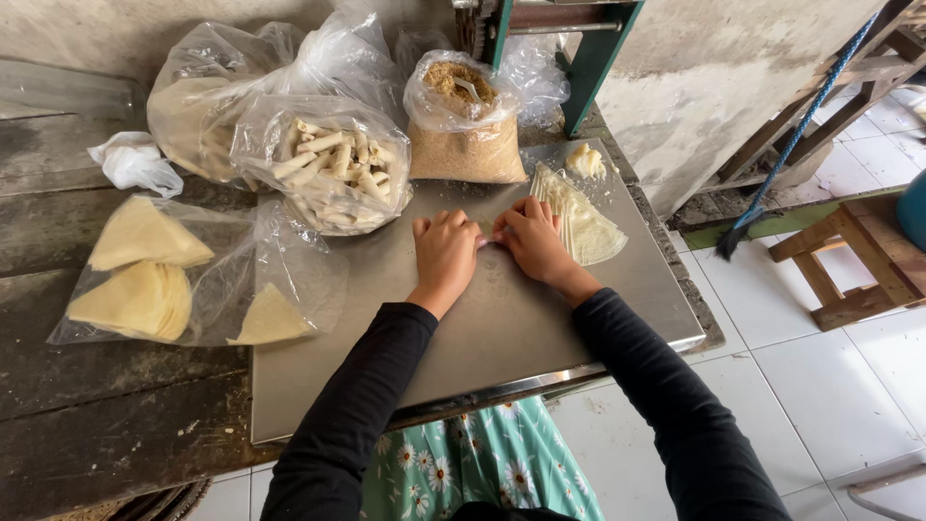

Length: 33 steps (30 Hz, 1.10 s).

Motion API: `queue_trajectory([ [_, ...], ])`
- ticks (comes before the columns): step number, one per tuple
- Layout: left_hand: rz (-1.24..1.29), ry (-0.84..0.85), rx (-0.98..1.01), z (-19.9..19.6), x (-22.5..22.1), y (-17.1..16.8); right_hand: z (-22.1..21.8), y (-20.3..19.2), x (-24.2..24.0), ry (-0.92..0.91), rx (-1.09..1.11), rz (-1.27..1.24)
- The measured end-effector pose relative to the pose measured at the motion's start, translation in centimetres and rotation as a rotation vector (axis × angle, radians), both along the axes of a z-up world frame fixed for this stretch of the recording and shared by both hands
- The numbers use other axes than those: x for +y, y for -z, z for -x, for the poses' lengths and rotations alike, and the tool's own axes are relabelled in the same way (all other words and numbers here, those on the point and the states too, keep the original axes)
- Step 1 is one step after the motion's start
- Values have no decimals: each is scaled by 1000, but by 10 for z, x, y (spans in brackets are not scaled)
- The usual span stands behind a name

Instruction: The person repeatedly scoops a grainy filling onto triangular wrappers, folds them into cones, and stacks the finished rolls on a metal table. The person handles wrappers, filling, and a small wooden spoon throughout the process.

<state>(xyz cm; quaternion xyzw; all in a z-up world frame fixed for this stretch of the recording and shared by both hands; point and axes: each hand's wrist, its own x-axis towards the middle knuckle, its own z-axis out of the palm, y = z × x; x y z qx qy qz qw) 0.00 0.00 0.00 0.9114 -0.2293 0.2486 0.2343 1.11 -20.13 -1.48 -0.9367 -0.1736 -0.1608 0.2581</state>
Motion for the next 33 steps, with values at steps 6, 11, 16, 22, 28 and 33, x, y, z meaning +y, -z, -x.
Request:
queue_trajectory([
  [6,110,-114,108,28,-4,-5,20,-6,9,149,103,60],
  [11,194,-240,282,22,-16,1,17,-18,20,273,264,-17],
  [16,183,-298,89,-14,-25,8,-3,-16,35,276,106,8],
  [22,147,-348,-56,-45,-28,4,-38,-8,41,326,39,22],
  [28,191,-130,-39,-45,-7,-13,-55,-16,26,332,76,-61],
  [33,42,86,37,-32,1,-15,-49,-27,2,368,1,-173],
])
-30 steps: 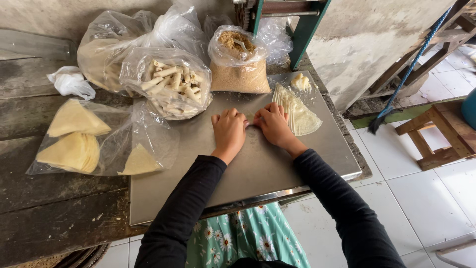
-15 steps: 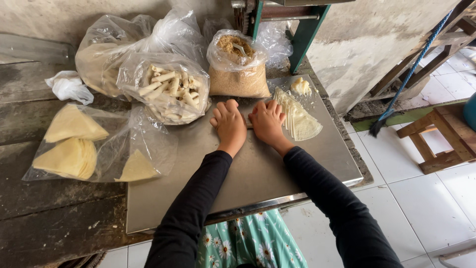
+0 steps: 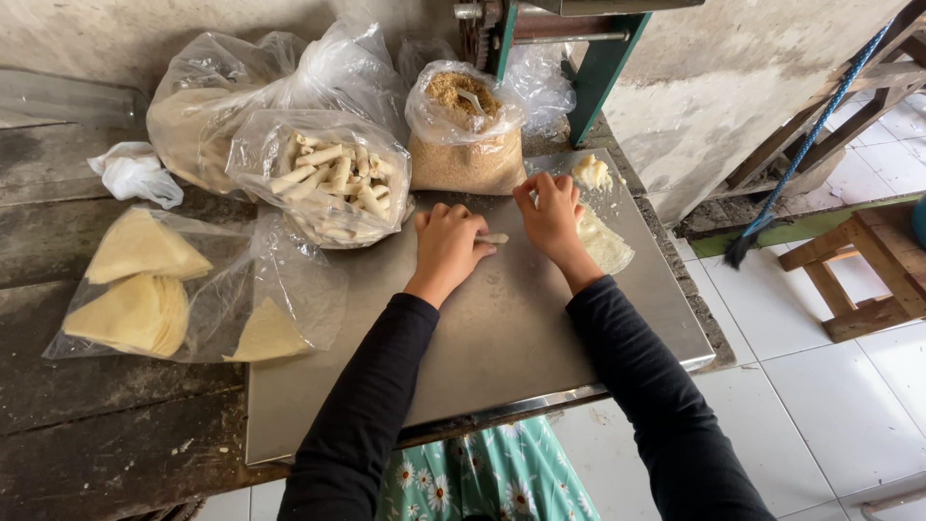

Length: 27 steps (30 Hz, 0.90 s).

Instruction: The person repeatedly scoops a grainy filling onto triangular wrappers, folds them into cones, and stacks the finished rolls on a metal table. The person handles wrappers, filling, and a small wooden spoon throughout the process.

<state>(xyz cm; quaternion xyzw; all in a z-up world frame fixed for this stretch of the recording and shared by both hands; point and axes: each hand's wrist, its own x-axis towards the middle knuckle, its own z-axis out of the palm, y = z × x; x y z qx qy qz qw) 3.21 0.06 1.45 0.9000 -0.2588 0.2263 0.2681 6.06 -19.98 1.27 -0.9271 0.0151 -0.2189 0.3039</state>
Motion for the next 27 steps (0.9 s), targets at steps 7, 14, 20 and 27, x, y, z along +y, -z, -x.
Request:
queue_trajectory([
  [7,-43,-207,-267,18,-20,-22,3,-14,-16,23,-200,-73],
  [14,-81,-569,-703,40,51,-94,-9,-27,-70,150,-360,-96],
  [20,-177,-647,-631,25,103,-126,-15,-31,-114,156,-370,-318],
  [27,25,202,-207,54,-69,-50,-15,-32,-131,114,-327,-507],
])
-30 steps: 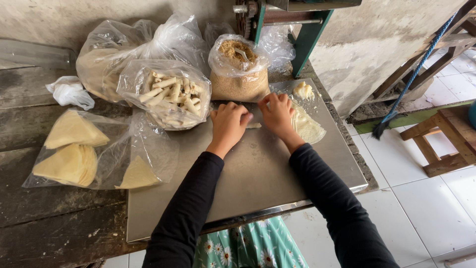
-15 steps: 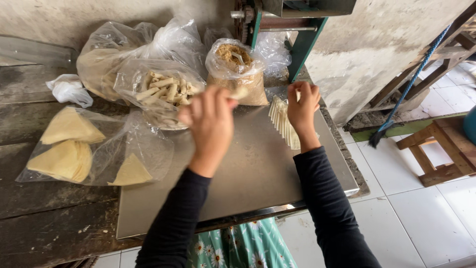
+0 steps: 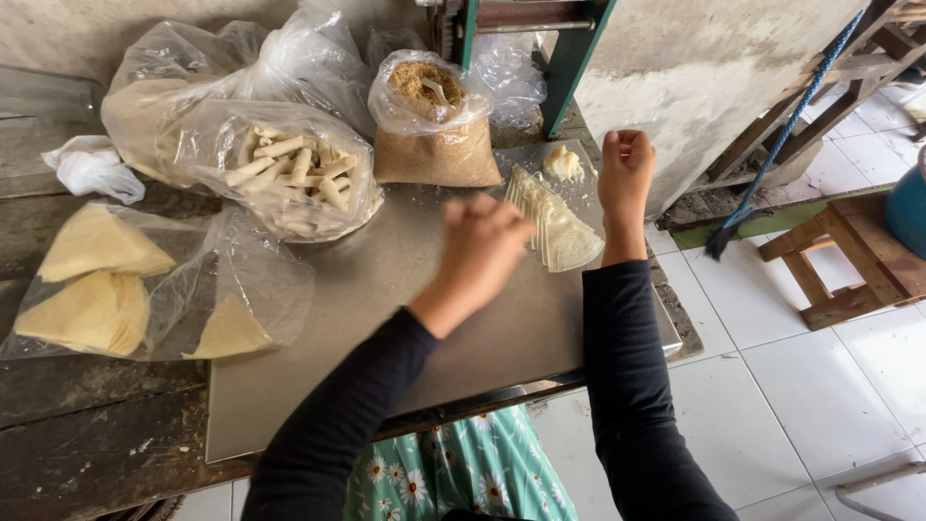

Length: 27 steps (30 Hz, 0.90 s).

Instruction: The person repeatedly scoops a grainy filling onto triangular wrappers, folds them into cones, and stacks the finished rolls on a metal table. The person handles wrappers, filling, and a small wooden spoon throughout the process.

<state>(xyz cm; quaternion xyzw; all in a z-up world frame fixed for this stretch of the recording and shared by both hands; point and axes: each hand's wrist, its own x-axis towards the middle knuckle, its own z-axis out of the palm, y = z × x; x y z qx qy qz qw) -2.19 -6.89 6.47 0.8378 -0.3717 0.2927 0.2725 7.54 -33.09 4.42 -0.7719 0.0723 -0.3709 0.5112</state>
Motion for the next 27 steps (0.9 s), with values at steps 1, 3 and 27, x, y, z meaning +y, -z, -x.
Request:
queue_trajectory([
  [1,-85,76,64,1,-21,10,1,0,0,-17,28,1],
  [3,-179,155,133,0,-42,26,3,-1,-3,-50,80,6],
  [27,-523,9,319,8,-26,66,28,-14,-16,-202,174,112],
])
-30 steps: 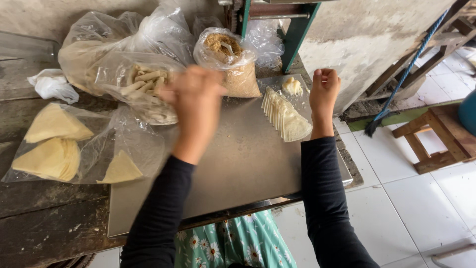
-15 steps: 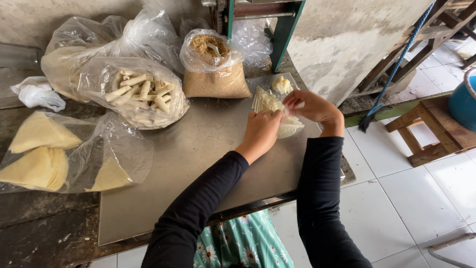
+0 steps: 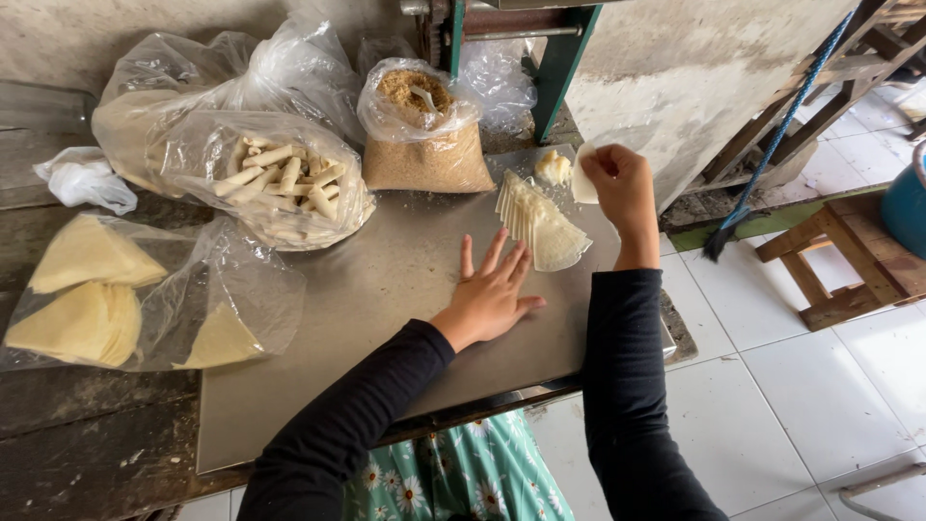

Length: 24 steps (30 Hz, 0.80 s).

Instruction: The person repeatedly scoops a grainy filling onto triangular wrappers, folds them into cones, and stacks the finished rolls on a metal table. The person handles wrappers, filling, and a small wooden spoon throughout the process.

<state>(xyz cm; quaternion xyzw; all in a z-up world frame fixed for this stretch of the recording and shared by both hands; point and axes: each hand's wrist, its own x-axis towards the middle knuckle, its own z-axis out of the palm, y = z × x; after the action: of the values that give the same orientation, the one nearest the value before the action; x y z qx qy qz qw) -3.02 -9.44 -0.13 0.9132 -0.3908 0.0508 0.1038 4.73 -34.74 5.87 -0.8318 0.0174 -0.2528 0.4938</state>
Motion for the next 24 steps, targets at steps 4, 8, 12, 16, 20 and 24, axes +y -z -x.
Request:
queue_trajectory([
  [4,-9,-151,159,-6,26,-5,-2,-11,39,-116,-175,218],
  [8,399,-277,176,-22,75,-10,14,-5,102,-453,-27,315],
  [12,245,-392,-121,-18,110,-10,26,-7,130,-1084,273,330],
  [16,293,-394,-119,-12,118,-16,26,-11,121,-739,304,258],
  [20,359,-436,-44,-7,120,-29,20,-12,122,-490,75,14],
  [24,358,-419,42,10,103,-34,12,-32,140,-311,-178,-68],
])
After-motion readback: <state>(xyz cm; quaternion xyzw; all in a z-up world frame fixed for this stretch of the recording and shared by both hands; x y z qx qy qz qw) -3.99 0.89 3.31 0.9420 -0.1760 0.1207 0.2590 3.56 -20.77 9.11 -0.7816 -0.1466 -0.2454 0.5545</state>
